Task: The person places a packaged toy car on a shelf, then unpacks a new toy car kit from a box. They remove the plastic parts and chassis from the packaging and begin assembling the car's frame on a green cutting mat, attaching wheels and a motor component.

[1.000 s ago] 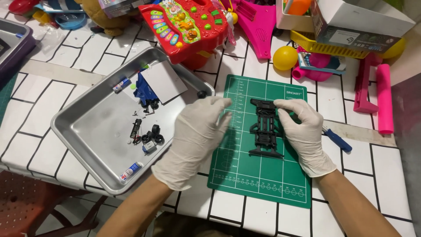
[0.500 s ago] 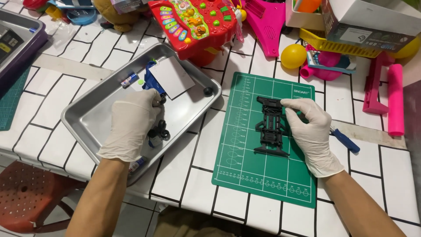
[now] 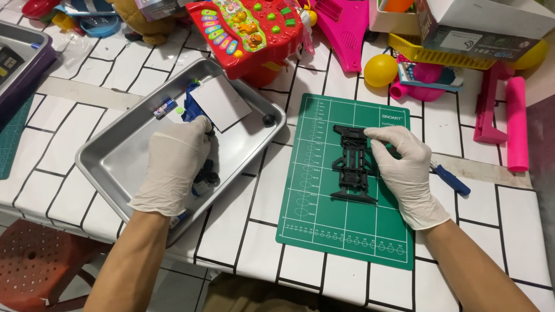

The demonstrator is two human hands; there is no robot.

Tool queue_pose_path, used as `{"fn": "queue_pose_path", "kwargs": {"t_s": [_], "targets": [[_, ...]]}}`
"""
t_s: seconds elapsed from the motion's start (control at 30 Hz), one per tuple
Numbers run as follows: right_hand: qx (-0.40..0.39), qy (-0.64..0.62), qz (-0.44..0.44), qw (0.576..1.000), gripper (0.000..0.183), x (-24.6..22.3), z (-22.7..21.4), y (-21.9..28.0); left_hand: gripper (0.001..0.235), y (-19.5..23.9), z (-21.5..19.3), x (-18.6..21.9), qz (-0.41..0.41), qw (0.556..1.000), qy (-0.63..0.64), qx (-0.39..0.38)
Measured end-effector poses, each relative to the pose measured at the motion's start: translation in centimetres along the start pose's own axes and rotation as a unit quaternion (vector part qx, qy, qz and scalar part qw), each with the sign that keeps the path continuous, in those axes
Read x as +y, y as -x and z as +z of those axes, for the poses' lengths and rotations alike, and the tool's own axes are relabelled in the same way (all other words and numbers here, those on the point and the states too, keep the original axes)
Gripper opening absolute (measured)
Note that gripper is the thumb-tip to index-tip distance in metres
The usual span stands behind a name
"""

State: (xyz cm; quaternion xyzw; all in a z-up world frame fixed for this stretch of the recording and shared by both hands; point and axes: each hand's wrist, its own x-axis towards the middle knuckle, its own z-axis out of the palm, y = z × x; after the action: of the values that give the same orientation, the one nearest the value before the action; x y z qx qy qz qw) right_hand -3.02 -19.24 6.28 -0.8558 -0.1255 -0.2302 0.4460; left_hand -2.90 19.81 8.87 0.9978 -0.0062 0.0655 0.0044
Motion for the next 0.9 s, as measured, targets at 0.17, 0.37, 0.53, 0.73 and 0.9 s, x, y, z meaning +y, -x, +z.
{"fn": "queue_pose_path", "kwargs": {"t_s": [0.17,0.37,0.53,0.73,0.9], "targets": [[0.0,-0.002,0.002,1.0,0.026,-0.3,-0.2,-0.1,0.035,0.0,-1.0,0.4,0.002,1.0,0.012,-0.018],[0.001,-0.005,0.011,1.0,0.025,-0.3,-0.4,-0.1,0.039,0.9,-3.4,1.8,0.029,0.999,0.035,-0.008],[0.008,-0.009,0.017,1.0,0.026,-0.2,-0.9,0.2,0.042,3.1,-7.3,5.9,0.128,0.96,0.24,0.067],[-0.013,-0.027,-0.015,0.999,0.028,-1.5,-1.5,0.6,0.041,2.1,-2.7,11.2,0.175,0.893,0.412,0.042],[-0.05,-0.114,0.016,0.992,0.026,-3.8,-1.5,1.0,0.039,1.8,-3.3,15.6,0.216,0.854,0.473,0.011]]}}
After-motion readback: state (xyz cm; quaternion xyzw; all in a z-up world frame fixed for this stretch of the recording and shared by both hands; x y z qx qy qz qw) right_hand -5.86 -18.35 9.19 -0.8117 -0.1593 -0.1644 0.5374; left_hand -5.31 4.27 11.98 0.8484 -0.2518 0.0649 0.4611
